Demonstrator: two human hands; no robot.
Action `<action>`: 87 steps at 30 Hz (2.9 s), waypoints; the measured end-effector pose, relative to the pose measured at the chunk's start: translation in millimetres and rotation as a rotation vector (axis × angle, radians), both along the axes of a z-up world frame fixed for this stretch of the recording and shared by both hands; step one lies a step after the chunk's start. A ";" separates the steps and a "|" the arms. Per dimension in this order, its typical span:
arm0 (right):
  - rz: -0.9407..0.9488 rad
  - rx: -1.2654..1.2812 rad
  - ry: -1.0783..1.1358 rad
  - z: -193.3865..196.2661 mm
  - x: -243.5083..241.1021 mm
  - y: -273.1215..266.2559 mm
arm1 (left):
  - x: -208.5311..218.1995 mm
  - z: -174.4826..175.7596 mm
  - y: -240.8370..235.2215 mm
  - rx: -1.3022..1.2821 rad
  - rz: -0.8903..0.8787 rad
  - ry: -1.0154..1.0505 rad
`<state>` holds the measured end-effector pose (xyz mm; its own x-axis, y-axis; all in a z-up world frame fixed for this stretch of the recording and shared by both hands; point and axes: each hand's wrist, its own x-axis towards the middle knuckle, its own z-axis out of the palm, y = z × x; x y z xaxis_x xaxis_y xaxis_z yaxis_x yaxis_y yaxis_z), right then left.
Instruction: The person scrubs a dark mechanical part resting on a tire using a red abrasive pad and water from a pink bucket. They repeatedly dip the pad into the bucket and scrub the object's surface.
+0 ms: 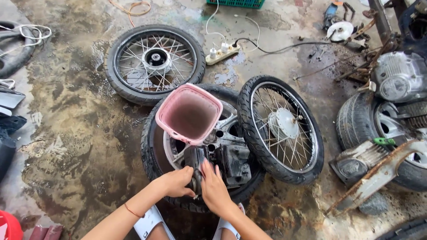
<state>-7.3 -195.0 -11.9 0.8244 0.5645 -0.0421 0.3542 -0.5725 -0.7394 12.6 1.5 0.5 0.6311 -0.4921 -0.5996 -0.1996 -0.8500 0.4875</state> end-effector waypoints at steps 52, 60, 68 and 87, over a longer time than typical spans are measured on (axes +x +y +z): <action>-0.001 -0.026 -0.276 6.3 16.4 -4.1 | -7.0 3.6 1.3 -0.051 0.024 -0.050; -0.032 0.068 -0.188 41.3 -4.1 -66.8 | -22.6 35.1 -1.1 -0.052 0.063 -0.120; -0.195 0.032 -0.636 53.3 -5.2 -55.2 | -58.7 -4.2 -3.0 0.015 0.009 -0.368; -0.060 -0.352 -0.672 20.3 -25.5 -31.6 | -59.3 3.8 -4.6 -0.035 0.037 -0.450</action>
